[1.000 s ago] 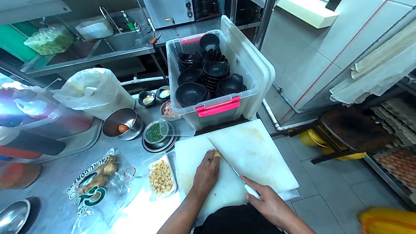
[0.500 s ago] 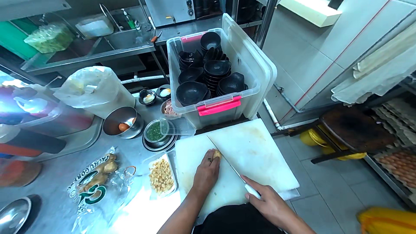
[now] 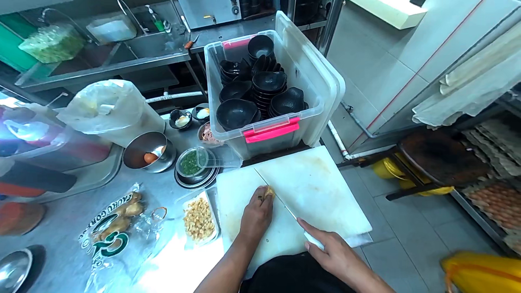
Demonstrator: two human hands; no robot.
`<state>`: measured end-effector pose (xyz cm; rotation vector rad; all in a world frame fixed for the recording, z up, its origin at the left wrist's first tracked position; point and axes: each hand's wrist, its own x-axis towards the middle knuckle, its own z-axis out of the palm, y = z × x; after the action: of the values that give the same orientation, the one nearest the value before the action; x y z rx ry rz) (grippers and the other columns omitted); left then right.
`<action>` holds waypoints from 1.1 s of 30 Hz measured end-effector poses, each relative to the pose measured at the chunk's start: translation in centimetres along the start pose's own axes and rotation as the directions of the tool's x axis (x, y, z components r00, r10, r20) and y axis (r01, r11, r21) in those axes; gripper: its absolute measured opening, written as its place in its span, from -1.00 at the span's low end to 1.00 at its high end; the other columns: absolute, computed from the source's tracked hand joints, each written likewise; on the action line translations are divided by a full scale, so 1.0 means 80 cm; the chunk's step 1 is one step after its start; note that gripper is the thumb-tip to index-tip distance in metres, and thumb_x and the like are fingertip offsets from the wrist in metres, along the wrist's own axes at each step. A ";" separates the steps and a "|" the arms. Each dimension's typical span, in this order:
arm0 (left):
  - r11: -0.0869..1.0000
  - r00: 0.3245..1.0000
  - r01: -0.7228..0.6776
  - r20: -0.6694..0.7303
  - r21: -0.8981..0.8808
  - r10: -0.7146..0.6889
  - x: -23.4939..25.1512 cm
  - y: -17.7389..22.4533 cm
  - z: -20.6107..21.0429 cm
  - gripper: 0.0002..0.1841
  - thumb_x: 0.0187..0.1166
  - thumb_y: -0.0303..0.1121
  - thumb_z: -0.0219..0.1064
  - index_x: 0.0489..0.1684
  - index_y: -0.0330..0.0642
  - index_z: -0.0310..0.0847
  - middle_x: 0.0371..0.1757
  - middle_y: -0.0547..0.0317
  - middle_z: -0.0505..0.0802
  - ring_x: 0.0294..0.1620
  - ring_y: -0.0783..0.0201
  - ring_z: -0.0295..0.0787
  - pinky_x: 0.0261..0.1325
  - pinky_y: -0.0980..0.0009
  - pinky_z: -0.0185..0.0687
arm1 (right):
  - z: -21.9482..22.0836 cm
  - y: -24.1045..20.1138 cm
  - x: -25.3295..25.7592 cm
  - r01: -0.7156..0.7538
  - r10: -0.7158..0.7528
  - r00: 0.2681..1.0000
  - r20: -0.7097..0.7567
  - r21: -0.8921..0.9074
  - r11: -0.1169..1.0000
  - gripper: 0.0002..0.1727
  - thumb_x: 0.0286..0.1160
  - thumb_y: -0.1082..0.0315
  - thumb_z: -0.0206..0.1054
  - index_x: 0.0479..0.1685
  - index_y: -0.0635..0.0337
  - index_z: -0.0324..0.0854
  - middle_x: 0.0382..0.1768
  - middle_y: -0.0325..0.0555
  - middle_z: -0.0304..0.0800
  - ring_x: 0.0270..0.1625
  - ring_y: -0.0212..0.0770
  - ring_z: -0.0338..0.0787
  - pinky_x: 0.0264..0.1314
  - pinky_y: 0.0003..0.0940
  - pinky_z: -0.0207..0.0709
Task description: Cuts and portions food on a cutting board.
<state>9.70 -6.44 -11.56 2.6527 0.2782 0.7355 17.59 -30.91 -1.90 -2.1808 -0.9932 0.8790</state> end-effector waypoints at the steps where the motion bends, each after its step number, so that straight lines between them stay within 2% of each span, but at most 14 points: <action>1: 1.000 1.000 0.013 0.001 0.002 -0.013 0.000 0.002 0.000 -0.75 0.67 -0.36 0.27 0.01 -0.23 0.88 0.30 -0.16 0.85 0.40 -0.03 0.79 0.39 0.17 0.76 | 0.000 -0.001 0.000 0.000 0.000 1.000 0.007 0.004 1.000 -0.36 0.66 0.14 0.16 0.80 -0.24 0.34 0.09 0.03 0.90 0.00 0.00 0.90 0.13 0.08 0.70; 10: 0.999 0.998 0.044 -0.039 0.031 -0.043 0.003 0.013 0.004 -0.77 0.64 -0.38 0.28 -0.03 -0.25 0.88 0.24 -0.15 0.87 0.34 -0.03 0.83 0.31 0.19 0.79 | -0.003 -0.005 -0.001 -0.015 0.015 0.999 0.040 -0.005 1.000 -0.36 0.67 0.14 0.13 0.80 -0.23 0.33 0.05 0.10 0.90 0.02 0.08 0.89 0.14 0.11 0.68; 13: 0.998 0.998 0.041 -0.041 0.038 -0.040 0.004 0.012 0.004 -0.76 0.62 -0.39 0.29 -0.04 -0.26 0.89 0.21 -0.17 0.88 0.31 -0.03 0.84 0.31 0.20 0.79 | -0.006 -0.012 0.006 -0.061 0.062 0.994 0.094 -0.012 0.998 -0.35 0.71 0.14 0.10 0.84 -0.26 0.26 0.11 0.11 0.88 0.09 0.11 0.87 0.22 0.14 0.64; 19: 0.998 0.998 0.028 -0.056 0.050 -0.026 0.005 0.011 0.006 -0.77 0.63 -0.38 0.29 -0.08 -0.23 0.90 0.16 -0.12 0.90 0.25 -0.02 0.88 0.28 0.20 0.81 | -0.007 -0.019 0.032 -0.133 0.120 0.978 0.170 0.066 0.989 -0.35 0.75 0.12 0.08 0.87 -0.34 0.17 0.19 0.07 0.83 0.15 0.01 0.84 0.28 0.07 0.63; 23: 0.998 0.999 0.050 -0.024 0.042 -0.049 0.004 0.011 0.004 -0.73 0.63 -0.36 0.24 -0.05 -0.23 0.89 0.23 -0.13 0.88 0.31 -0.02 0.84 0.32 0.20 0.78 | 0.000 -0.019 0.045 -0.156 0.138 0.977 0.166 0.101 0.983 -0.35 0.75 0.12 0.09 0.86 -0.38 0.17 0.25 0.05 0.82 0.20 -0.01 0.83 0.33 0.07 0.61; 25: 0.997 0.998 0.065 -0.015 0.051 -0.065 0.005 0.014 0.001 -0.73 0.60 -0.37 0.23 -0.02 -0.20 0.88 0.25 -0.16 0.85 0.27 -0.01 0.85 0.22 0.22 0.82 | 0.000 -0.016 0.044 -0.151 0.133 0.979 0.156 0.112 0.982 -0.34 0.74 0.12 0.10 0.86 -0.38 0.18 0.26 0.05 0.81 0.20 -0.01 0.83 0.33 0.07 0.61; 29: 0.995 0.997 0.069 -0.024 0.076 -0.068 0.004 0.012 0.003 -0.71 0.63 -0.34 0.21 0.06 -0.28 0.81 0.20 -0.15 0.86 0.27 0.01 0.85 0.24 0.21 0.82 | 0.002 -0.012 0.036 -0.145 0.128 0.982 0.142 0.117 0.983 -0.34 0.74 0.12 0.11 0.86 -0.40 0.18 0.23 0.03 0.82 0.16 -0.02 0.84 0.29 0.07 0.63; 33: 0.994 0.997 0.080 -0.006 0.080 -0.080 0.002 0.013 0.001 -0.70 0.66 -0.31 0.20 -0.03 -0.31 0.83 0.22 -0.16 0.85 0.27 0.02 0.86 0.23 0.23 0.82 | -0.001 -0.010 0.029 -0.155 0.138 0.979 0.150 0.109 0.982 -0.34 0.74 0.13 0.11 0.86 -0.36 0.18 0.28 0.04 0.80 0.20 0.00 0.83 0.34 0.09 0.61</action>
<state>9.95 -7.41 -11.13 2.6985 0.4210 0.7160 18.47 -28.65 -2.03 -2.1335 -0.8295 1.1471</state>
